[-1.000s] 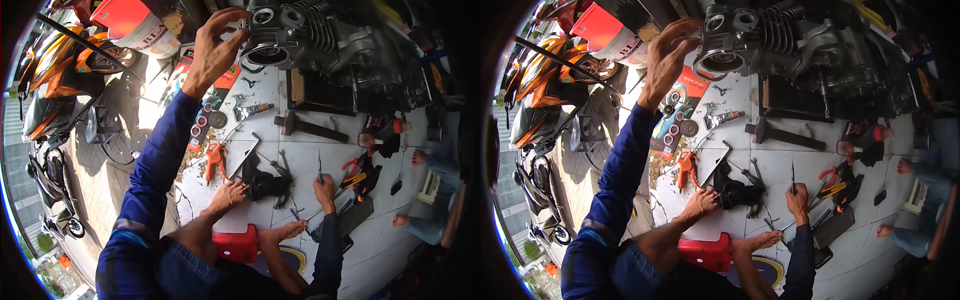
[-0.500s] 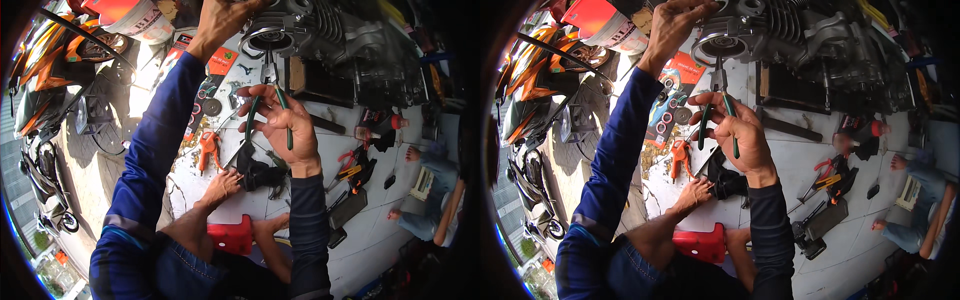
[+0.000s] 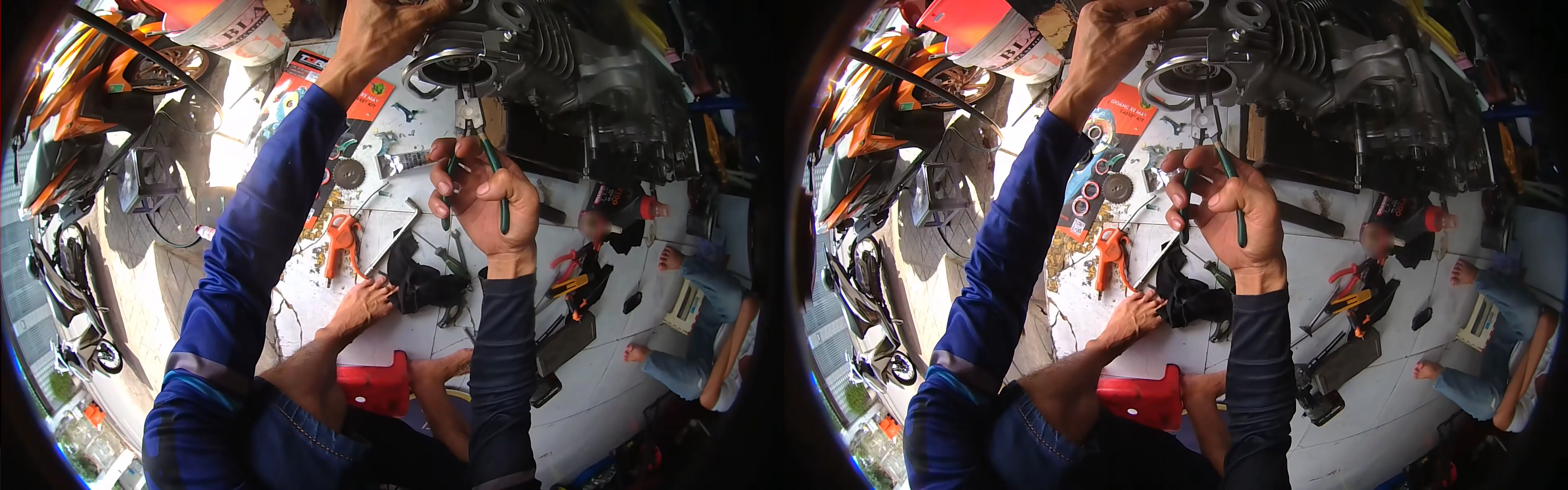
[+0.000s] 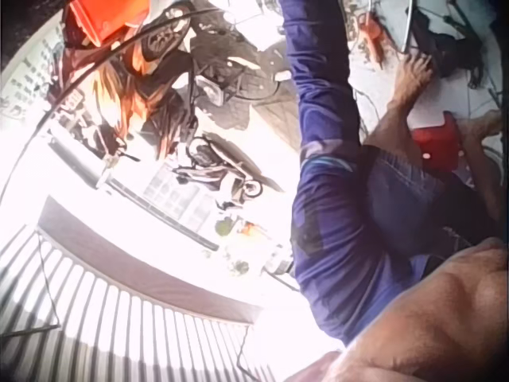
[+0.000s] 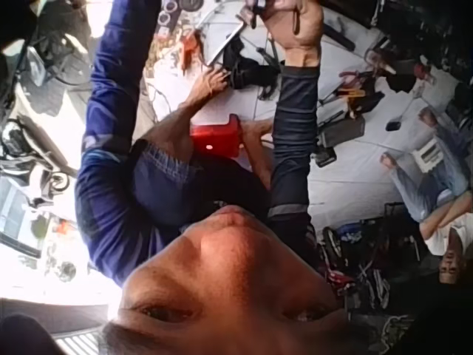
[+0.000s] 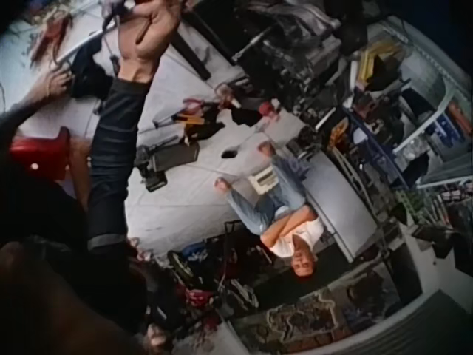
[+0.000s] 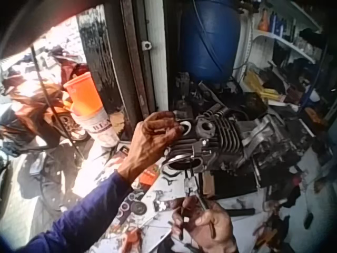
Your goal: Repairing and adjusting internal components of a motorcycle engine using hand tools.
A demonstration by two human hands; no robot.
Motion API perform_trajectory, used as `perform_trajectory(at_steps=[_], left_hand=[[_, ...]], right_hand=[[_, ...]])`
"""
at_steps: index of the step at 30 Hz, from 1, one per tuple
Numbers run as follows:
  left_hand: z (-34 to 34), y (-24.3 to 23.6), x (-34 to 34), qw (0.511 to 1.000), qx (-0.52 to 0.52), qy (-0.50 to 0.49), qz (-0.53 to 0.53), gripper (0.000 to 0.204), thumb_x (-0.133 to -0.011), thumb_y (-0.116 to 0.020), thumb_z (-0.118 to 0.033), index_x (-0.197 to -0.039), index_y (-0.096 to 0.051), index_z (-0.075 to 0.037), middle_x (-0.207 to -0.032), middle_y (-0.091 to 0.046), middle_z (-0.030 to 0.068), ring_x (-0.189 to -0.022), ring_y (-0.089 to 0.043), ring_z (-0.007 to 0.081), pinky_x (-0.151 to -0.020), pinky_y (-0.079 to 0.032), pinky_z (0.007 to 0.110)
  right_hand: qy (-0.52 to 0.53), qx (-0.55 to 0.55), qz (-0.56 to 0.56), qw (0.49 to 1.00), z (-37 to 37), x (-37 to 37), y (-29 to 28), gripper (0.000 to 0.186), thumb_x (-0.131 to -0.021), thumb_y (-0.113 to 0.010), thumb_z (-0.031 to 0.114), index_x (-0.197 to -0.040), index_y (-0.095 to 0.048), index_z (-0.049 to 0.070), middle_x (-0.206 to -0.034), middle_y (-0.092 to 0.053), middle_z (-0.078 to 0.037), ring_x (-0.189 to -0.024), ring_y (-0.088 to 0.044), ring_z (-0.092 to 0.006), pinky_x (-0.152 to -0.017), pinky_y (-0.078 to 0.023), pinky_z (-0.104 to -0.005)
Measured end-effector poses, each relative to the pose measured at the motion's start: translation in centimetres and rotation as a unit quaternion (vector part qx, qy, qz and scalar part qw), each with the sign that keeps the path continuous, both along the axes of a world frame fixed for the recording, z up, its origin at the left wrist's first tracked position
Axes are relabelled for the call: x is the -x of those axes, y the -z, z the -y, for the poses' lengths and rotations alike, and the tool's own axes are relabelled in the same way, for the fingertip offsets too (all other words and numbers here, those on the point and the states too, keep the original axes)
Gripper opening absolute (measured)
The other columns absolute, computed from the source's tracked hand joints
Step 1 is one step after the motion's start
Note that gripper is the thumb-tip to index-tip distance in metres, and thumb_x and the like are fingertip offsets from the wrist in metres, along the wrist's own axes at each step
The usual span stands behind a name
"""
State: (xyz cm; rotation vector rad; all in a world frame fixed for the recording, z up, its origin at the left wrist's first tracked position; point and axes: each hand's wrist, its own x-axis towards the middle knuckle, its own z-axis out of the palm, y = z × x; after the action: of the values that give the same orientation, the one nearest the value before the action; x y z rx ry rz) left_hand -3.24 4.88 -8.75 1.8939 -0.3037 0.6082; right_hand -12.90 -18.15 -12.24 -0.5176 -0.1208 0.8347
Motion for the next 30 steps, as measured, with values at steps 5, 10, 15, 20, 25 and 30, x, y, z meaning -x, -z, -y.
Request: perform_trajectory(at_steps=[5, 10, 15, 20, 25, 30], left_hand=[[-0.2, 0.2, 0.3, 1.0, 0.005, 0.002, -0.005, 0.018, -0.086, -0.067, -0.012, -0.098, -0.068, 0.001, -0.102, -0.065, 0.0117, -0.082, -0.066, 0.0187, -0.07, -0.05, 0.03], [-0.3, 0.7, 0.5, 1.0, 0.018, 0.002, -0.009, 0.018, -0.086, -0.067, -0.012, -0.098, -0.068, 0.001, -0.102, -0.065, 0.0116, -0.082, -0.066, 0.0187, -0.071, -0.051, 0.03], [-0.4, 1.4, 0.8, 0.999, 0.047, -0.008, -0.015, 0.018, -0.086, -0.067, -0.012, -0.099, -0.068, 0.002, -0.102, -0.065, 0.0115, -0.083, -0.066, 0.0187, -0.071, -0.051, 0.03], [-0.4, 2.4, 0.9, 0.996, 0.082, -0.022, -0.024, 0.019, -0.086, -0.066, -0.012, -0.099, -0.068, 0.002, -0.102, -0.065, 0.0114, -0.083, -0.066, 0.0186, -0.071, -0.051, 0.03], [0.0, 2.9, 0.9, 0.994, 0.101, -0.035, -0.025, 0.019, -0.087, -0.066, -0.012, -0.1, -0.068, 0.002, -0.103, -0.065, 0.0113, -0.083, -0.066, 0.0186, -0.072, -0.051, 0.03], [0.2, 2.9, 0.8, 0.993, 0.107, -0.038, -0.026, 0.019, -0.087, -0.066, -0.012, -0.1, -0.068, 0.002, -0.103, -0.065, 0.0112, -0.083, -0.066, 0.0186, -0.072, -0.051, 0.03]], right_hand=[[-0.011, -0.008, -0.007, 1.0, -0.1, -0.1, 0.2, 0.046, -0.067, -0.05, 0.009, -0.111, -0.059, 0.001, -0.116, -0.053, -0.021, -0.084, -0.052, -0.0254, -0.069, -0.046, -0.0411], [-0.001, -0.031, -0.024, 0.999, -1.0, -0.3, 0.4, 0.044, -0.068, -0.05, 0.01, -0.109, -0.06, 0.001, -0.116, -0.053, -0.021, -0.085, -0.052, -0.0251, -0.069, -0.047, -0.0413], [0.029, 0.116, 0.041, 0.992, -1.7, -0.5, 0.2, 0.035, -0.069, -0.048, 0.006, -0.102, -0.06, 0.003, -0.114, -0.054, -0.018, -0.085, -0.052, -0.024, -0.07, -0.047, -0.0406], [0.028, -0.133, -0.133, 0.982, -3.7, -0.3, -0.2, 0.027, -0.068, -0.049, 0.004, -0.095, -0.053, 0.007, -0.098, -0.047, -0.008, -0.075, -0.042, -0.0189, -0.061, -0.038, -0.0332], [0.076, 0.18, 0.008, 0.981, -3.5, -0.5, -2.1, 0.019, -0.068, -0.046, 0.001, -0.085, -0.047, 0.007, -0.089, -0.045, -0.007, -0.066, -0.039, -0.0151, -0.052, -0.034, -0.0284], [0.073, 0.403, 0.118, 0.905, -4.3, -0.5, -3.6, 0.005, -0.079, -0.044, 0.004, -0.083, -0.046, 0.007, -0.079, -0.046, -0.004, -0.06, -0.04, -0.0095, -0.048, -0.036, -0.0265]])
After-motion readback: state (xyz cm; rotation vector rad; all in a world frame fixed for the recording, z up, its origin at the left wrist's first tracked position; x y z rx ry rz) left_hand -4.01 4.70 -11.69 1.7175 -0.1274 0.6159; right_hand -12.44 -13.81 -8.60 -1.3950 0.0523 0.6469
